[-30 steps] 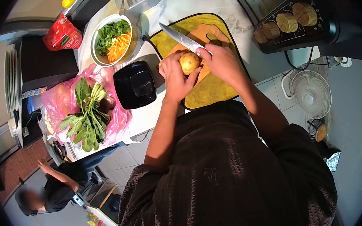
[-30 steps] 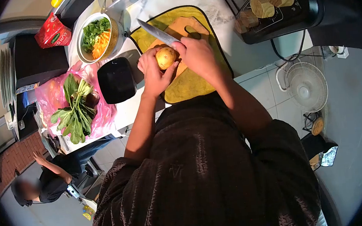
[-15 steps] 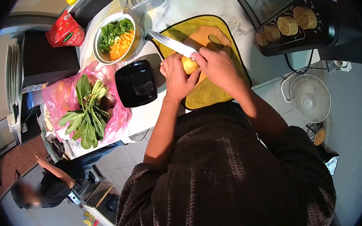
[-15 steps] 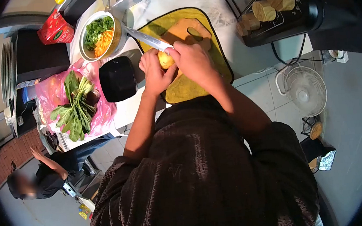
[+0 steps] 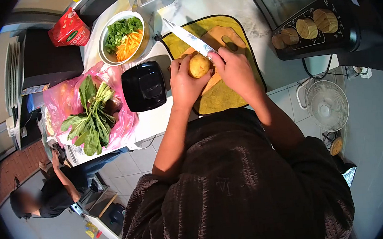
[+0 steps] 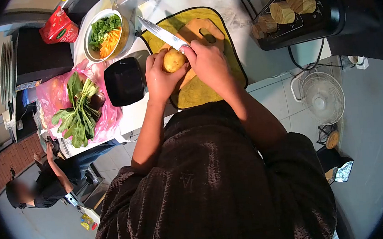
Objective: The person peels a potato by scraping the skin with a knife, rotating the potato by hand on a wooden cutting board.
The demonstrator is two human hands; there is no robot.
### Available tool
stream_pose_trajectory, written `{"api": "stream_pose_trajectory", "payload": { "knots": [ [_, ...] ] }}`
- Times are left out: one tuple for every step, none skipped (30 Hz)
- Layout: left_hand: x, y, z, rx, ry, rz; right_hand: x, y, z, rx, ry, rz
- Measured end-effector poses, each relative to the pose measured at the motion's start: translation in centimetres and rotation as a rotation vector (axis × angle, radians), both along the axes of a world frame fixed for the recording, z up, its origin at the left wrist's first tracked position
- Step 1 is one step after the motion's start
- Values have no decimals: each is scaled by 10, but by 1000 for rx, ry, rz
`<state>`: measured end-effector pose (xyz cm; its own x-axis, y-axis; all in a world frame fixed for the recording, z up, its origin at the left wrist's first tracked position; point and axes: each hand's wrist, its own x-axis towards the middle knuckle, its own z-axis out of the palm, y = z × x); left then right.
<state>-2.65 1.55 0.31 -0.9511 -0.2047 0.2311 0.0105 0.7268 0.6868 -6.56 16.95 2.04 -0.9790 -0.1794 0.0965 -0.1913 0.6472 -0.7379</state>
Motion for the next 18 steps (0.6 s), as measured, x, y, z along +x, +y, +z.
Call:
{"api": "stream_pose_trajectory", "payload": {
  "knots": [
    [1, -2, 2, -11, -42, -21, 1, -1, -2, -2, -3, 3],
    [3, -2, 5, -14, -46, -18, 2, -2, -5, 6, 3, 8],
    [5, -2, 7, 46, -109, 11, 3, -3, -6, 13, 12, 10],
    [5, -2, 8, 107, -172, 39, 3, -4, -6, 11, 11, 9],
    [5, -3, 4, 106, -176, 38, 4, -5, -6, 14, 7, 9],
    [5, -5, -2, 23, -86, -8, 5, -6, -6, 18, 3, 9],
    [5, -6, -7, -59, 4, -54, 7, -8, -6, 17, 0, 8],
    [7, -5, -12, -61, 1, -55, 8, -10, -5, 23, 21, 12],
    [8, -3, -13, -48, -10, -63, 8, -11, -5, 29, 44, 17],
    [8, -1, -14, -37, -19, -71, 8, -13, -4, 27, 45, 15],
    [8, -2, -15, -39, -19, -74, 8, -14, -4, 43, 8, 29],
    [7, -2, -14, -63, -5, -83, 8, -14, -4, 60, -29, 43],
    [6, -2, -14, -87, 9, -94, 6, -13, -6, 60, -29, 40],
    [6, -1, -13, -86, 10, -97, 2, -13, -9, 60, -27, 12],
    [5, 0, -11, -67, -11, -77, 0, -12, -10, 61, -24, -14],
    [5, 1, -9, -49, -32, -56, 0, -10, -9, 61, -23, -13],
    [3, 1, -9, -49, -28, -58, 0, -8, -8, -1, -6, 0],
    [0, 2, -10, -57, -5, -49, -1, -7, -7, -62, 13, 15]
  ]
}}
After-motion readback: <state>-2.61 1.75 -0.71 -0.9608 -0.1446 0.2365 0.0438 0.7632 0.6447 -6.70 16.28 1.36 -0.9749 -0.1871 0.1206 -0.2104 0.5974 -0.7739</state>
